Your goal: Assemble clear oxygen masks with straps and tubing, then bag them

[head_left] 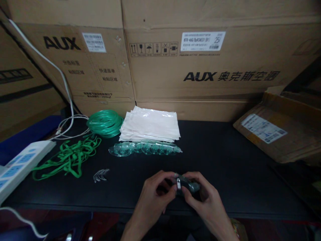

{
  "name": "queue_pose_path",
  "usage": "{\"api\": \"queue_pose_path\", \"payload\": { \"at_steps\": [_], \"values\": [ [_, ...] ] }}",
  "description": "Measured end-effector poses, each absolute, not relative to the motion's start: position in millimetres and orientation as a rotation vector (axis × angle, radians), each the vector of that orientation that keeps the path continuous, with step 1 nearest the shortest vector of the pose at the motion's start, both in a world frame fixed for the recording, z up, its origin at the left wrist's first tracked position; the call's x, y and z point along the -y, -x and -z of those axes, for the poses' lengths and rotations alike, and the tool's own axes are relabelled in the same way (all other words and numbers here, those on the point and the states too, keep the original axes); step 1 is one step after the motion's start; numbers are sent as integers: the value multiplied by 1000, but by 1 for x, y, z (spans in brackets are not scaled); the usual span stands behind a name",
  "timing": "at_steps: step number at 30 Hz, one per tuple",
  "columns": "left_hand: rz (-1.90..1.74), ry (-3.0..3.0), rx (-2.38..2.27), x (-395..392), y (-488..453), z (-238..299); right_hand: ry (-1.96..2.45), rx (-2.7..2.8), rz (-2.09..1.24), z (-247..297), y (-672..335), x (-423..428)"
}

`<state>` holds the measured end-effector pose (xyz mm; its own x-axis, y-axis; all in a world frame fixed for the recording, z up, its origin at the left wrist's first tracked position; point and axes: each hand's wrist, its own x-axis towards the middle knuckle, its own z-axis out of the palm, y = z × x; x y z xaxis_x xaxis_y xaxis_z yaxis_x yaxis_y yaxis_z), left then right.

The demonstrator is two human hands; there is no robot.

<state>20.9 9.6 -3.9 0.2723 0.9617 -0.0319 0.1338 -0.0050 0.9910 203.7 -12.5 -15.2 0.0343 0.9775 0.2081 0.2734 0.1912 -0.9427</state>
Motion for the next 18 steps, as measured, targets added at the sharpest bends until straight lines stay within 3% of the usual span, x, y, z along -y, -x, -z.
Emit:
{"api": "queue_pose_path", "payload": {
  "at_steps": [18],
  "values": [
    [-1075,-1306,-1161,-6,-25,9,1258,1489,-625,19,-198,13]
  ]
}}
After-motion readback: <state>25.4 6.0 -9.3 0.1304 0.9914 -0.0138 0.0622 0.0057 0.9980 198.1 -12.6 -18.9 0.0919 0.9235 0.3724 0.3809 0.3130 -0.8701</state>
